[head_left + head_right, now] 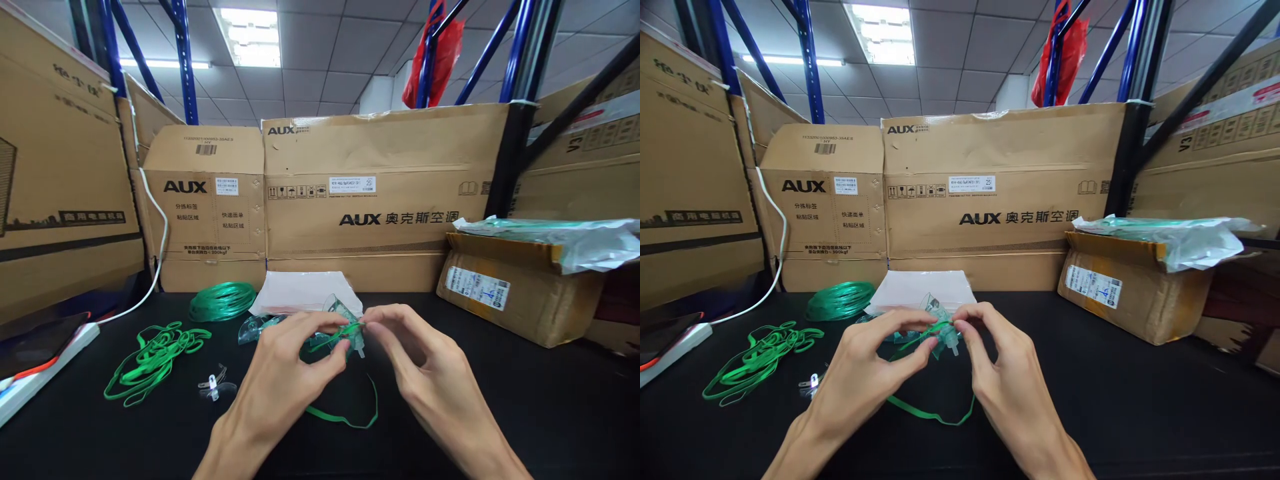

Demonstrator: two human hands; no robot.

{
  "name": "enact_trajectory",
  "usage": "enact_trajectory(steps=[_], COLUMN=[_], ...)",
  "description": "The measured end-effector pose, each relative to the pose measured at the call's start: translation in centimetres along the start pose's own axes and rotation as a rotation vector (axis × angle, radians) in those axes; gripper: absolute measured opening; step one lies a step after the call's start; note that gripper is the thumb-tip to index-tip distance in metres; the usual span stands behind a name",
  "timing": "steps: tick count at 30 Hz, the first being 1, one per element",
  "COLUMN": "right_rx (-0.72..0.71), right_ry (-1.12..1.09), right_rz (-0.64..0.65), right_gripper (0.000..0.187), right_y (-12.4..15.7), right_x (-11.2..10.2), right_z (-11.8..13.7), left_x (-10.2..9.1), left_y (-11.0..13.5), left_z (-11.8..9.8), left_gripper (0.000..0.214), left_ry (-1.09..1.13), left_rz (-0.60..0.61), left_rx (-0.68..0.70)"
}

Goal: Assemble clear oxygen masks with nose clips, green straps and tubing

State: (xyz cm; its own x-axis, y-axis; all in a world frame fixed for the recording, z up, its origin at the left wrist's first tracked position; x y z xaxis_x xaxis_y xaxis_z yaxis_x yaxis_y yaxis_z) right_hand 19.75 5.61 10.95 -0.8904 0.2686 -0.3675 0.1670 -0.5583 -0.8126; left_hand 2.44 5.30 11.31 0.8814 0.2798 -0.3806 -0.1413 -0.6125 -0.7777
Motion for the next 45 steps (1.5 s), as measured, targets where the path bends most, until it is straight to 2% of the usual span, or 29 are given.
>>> enact_trajectory(steps=[6, 17, 22, 31, 36, 39, 41, 45], right_rx=[0.068, 0.148, 0.154, 0.129, 0.128, 0.143, 0.212, 0.402], right_ry=[-0.161, -0.228, -0.276, -0.145, -0.183, -0.202, -0.269, -0.549], right_rz=[0.109, 0.143, 0.11, -0.076, 0.048, 0.015, 0.03, 0.231], right_gripper=[0.01, 0.017, 0.015, 0.02, 0.018, 0.026, 0.035, 0.048], right_y=[0.1, -0.1, -0.3, -0.9, -0.8, -1.0, -1.0, -0.2], right_x=[1.3, 1.6, 1.2, -2.2, -2.0, -1.8, -1.1, 2.0], right_z=[0.1, -0.3, 0.0, 0.0, 0.3, -0.2, -1.1, -2.5], left_x=[0.4, 0.6, 0.4, -0.7, -0.8, -0.9, -0.7, 0.3], left_y=[0.2, 0.4, 0.4, -0.1, -0.3, -0.3, -0.2, 0.0], left_z=[0.0, -0.2, -0.1, 0.5, 0.9, 0.8, 0.7, 0.6], left_gripper=[0.036, 0.03, 0.028, 0.027, 0.028, 0.028, 0.029, 0.03], left_ry=[-0.006, -0.042, -0.046, -0.106, -0.094, -0.065, -0.033, 0.008], left_rz=[0.025, 0.03, 0.004, -0.063, -0.041, -0.017, 0.009, 0.084], left_rx=[0.028, 0.102, 0.077, 0.055, 0.022, -0.002, -0.004, -0.004])
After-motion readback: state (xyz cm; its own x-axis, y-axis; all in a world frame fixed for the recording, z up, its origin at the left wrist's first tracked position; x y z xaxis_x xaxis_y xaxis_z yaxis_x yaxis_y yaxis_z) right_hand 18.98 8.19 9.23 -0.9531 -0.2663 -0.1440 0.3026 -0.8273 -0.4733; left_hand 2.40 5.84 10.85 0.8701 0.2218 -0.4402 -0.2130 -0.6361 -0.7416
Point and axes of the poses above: each hand's wrist, its own y-axis away from the middle knuckle, its own x-axis out of the palm, z = x × y, the point moved 6 cm from there along -y, towards the middle knuckle, and after that the axes turned 9 degrees about -x, right-handed, at the moved point
